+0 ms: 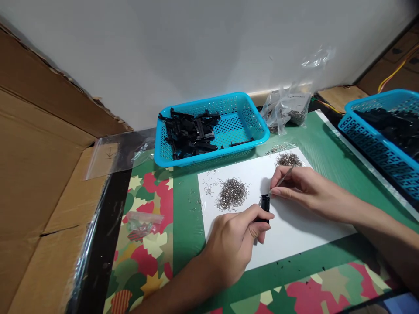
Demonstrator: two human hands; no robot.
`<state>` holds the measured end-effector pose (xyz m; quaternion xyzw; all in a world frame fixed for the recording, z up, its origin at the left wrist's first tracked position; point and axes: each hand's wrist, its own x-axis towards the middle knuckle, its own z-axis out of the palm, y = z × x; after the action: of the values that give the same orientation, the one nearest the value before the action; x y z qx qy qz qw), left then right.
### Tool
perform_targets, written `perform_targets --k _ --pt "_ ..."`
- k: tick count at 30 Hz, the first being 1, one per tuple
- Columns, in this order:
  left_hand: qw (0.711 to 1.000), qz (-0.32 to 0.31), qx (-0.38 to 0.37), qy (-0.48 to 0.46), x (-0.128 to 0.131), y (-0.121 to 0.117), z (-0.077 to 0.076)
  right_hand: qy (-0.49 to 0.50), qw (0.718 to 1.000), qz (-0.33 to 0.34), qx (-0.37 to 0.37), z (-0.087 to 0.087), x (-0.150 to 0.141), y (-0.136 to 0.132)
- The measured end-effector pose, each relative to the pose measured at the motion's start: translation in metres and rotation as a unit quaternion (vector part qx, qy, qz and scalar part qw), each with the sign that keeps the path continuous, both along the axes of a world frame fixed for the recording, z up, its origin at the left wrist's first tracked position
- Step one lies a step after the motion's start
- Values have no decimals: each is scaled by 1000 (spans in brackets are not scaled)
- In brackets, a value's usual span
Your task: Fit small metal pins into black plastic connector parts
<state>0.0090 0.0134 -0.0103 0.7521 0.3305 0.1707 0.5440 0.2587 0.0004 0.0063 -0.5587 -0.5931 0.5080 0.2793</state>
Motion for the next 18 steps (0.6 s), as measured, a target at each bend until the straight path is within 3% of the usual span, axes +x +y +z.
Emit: perform_targets --k 6,18 --pt "1000 -4 13 4 1 0 2 -51 998 15 28 -5 -2 -2" --pt "998 -15 -62 -12 0 5 5 -112 993 21 44 -4 -6 -2"
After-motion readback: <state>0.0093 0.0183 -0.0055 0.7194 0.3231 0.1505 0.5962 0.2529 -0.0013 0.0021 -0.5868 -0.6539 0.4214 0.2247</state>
